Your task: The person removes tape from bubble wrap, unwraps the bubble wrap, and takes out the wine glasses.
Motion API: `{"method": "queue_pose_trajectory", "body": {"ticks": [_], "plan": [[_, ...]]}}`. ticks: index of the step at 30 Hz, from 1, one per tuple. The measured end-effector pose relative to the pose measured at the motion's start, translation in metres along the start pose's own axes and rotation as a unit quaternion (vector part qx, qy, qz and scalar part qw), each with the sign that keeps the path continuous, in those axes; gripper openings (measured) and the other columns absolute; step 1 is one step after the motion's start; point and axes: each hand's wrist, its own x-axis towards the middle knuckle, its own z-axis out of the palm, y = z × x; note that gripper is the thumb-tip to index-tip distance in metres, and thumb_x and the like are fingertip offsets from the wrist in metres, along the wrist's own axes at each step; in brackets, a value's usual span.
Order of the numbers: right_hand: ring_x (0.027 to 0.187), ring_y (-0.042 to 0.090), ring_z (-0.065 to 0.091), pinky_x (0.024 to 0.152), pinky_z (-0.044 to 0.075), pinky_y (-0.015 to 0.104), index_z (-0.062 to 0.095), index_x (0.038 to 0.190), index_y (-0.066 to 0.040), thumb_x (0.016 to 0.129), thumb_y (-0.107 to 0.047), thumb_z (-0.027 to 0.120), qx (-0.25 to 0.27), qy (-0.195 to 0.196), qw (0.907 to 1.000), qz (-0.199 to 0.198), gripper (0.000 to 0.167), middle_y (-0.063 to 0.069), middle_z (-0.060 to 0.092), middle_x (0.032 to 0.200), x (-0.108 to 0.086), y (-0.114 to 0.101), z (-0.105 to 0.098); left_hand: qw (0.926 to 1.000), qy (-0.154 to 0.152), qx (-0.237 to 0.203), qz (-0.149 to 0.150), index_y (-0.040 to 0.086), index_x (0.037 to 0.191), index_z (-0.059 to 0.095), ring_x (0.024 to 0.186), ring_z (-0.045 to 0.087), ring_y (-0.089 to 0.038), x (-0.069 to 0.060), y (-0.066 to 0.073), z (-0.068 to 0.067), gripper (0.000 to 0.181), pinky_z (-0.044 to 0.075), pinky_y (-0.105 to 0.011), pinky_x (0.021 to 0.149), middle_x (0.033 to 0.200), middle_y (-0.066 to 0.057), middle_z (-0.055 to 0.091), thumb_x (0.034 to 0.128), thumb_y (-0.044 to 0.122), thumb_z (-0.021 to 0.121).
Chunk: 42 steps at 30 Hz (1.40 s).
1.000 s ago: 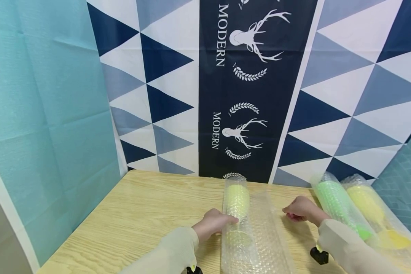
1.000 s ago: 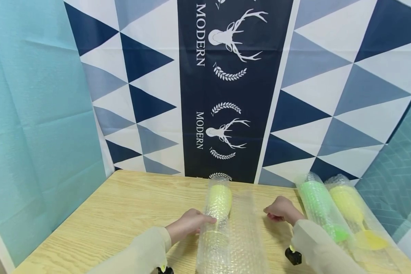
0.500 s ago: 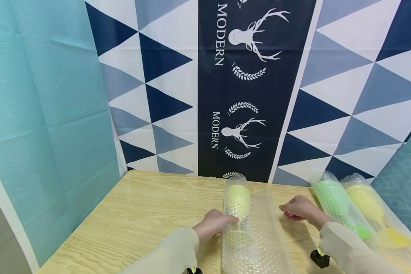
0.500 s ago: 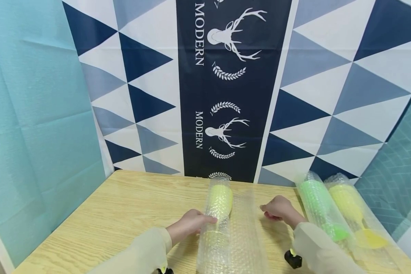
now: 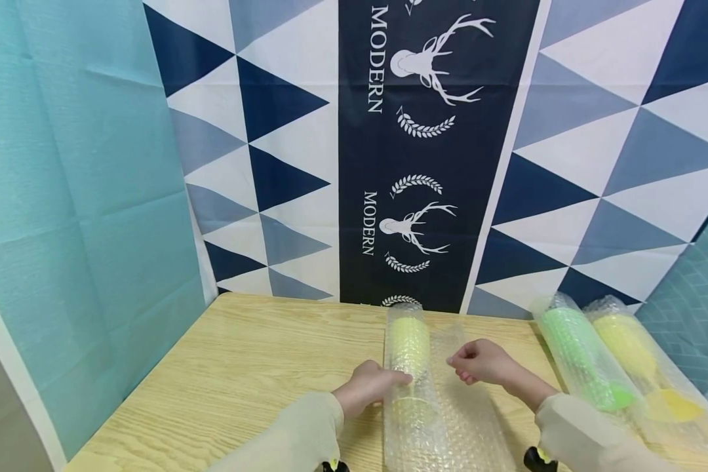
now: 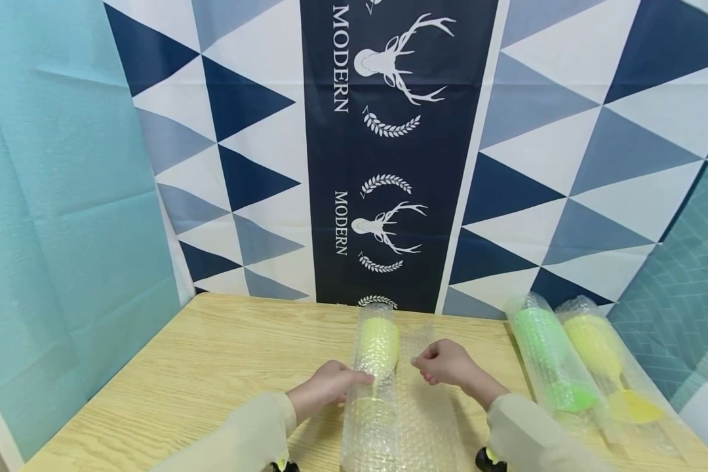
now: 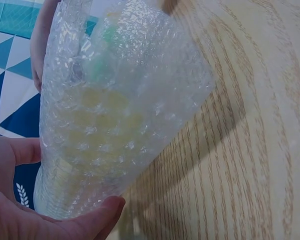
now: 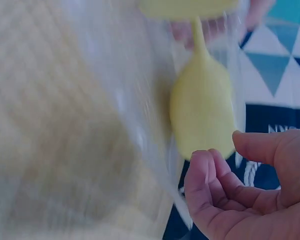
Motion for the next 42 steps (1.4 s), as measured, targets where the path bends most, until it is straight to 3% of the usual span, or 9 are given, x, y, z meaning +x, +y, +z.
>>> {"method": "queue_pose_trajectory", "body": {"ticks": [5, 10, 21, 30, 35, 37, 42], "plan": [[0.061, 0.013, 0.055, 0.057, 0.048, 0.026, 0.065, 0.087, -0.002, 0.086, -0.016, 0.068, -0.039, 0.008, 0.9990, -0.023, 0.015, 0.002, 0.058, 0.067, -0.009, -0.006, 0.017, 1.0000, -0.001, 0.001, -0.007, -0.004, 0.107, 0.056, 0.084, 0.054, -0.020, 0.000, 0.000, -0.001, 0.057, 0.048, -0.036, 0.078, 0.095, -0.008, 0.059, 0.0759, 0.040, 0.075], [0.063, 0.013, 0.049, 0.054, 0.041, 0.023, 0.064, 0.085, -0.003, 0.084, -0.016, 0.071, -0.075, 0.027, 0.9954, -0.052, 0.015, 0.002, 0.057, 0.071, -0.013, -0.001, 0.021, 0.9999, -0.001, 0.003, -0.011, -0.004, 0.108, 0.056, 0.084, 0.055, -0.020, 0.000, 0.000, -0.001, 0.058, 0.049, -0.039, 0.081, 0.096, -0.009, 0.059, 0.0765, 0.041, 0.074], [0.066, 0.006, 0.046, 0.057, 0.040, 0.020, 0.063, 0.087, -0.003, 0.084, -0.018, 0.069, -0.077, 0.020, 0.9945, -0.068, 0.016, 0.001, 0.057, 0.075, -0.023, 0.022, 0.020, 0.9999, -0.006, -0.006, -0.012, -0.006, 0.113, 0.055, 0.087, 0.056, -0.019, -0.001, -0.002, -0.001, 0.060, 0.049, -0.041, 0.087, 0.100, -0.009, 0.060, 0.0777, 0.039, 0.074], [0.066, -0.005, 0.046, 0.058, 0.044, 0.019, 0.061, 0.090, -0.003, 0.085, -0.019, 0.069, -0.090, 0.001, 0.9867, -0.135, 0.018, -0.001, 0.059, 0.078, -0.035, 0.032, 0.023, 0.9998, -0.006, -0.011, -0.013, -0.004, 0.112, 0.055, 0.087, 0.055, -0.019, 0.000, -0.001, -0.001, 0.058, 0.049, -0.040, 0.085, 0.099, -0.009, 0.060, 0.0772, 0.038, 0.074], [0.065, -0.007, 0.044, 0.055, 0.043, 0.019, 0.060, 0.089, -0.004, 0.084, -0.015, 0.070, -0.111, -0.014, 0.9761, -0.186, 0.016, -0.003, 0.058, 0.076, -0.044, 0.036, 0.030, 0.9999, -0.006, -0.009, -0.011, -0.005, 0.112, 0.055, 0.088, 0.056, -0.020, 0.000, -0.002, -0.001, 0.059, 0.049, -0.043, 0.087, 0.101, -0.010, 0.060, 0.0772, 0.038, 0.074], [0.067, -0.006, 0.045, 0.056, 0.043, 0.019, 0.060, 0.091, -0.005, 0.084, -0.015, 0.070, -0.115, -0.026, 0.9746, -0.191, 0.016, -0.003, 0.057, 0.078, -0.048, 0.037, 0.031, 0.9999, -0.005, -0.009, -0.011, -0.005, 0.113, 0.055, 0.088, 0.056, -0.020, 0.000, -0.002, -0.001, 0.059, 0.049, -0.044, 0.087, 0.102, -0.010, 0.060, 0.0775, 0.038, 0.074], [0.072, -0.003, 0.046, 0.059, 0.043, 0.021, 0.060, 0.094, -0.008, 0.085, -0.020, 0.071, -0.102, -0.064, 0.9806, -0.155, 0.019, -0.001, 0.057, 0.083, -0.056, 0.034, 0.034, 0.9999, -0.003, -0.009, -0.008, -0.004, 0.112, 0.055, 0.088, 0.056, -0.021, -0.001, -0.002, 0.000, 0.056, 0.050, -0.041, 0.084, 0.101, -0.010, 0.060, 0.0782, 0.037, 0.073]]}}
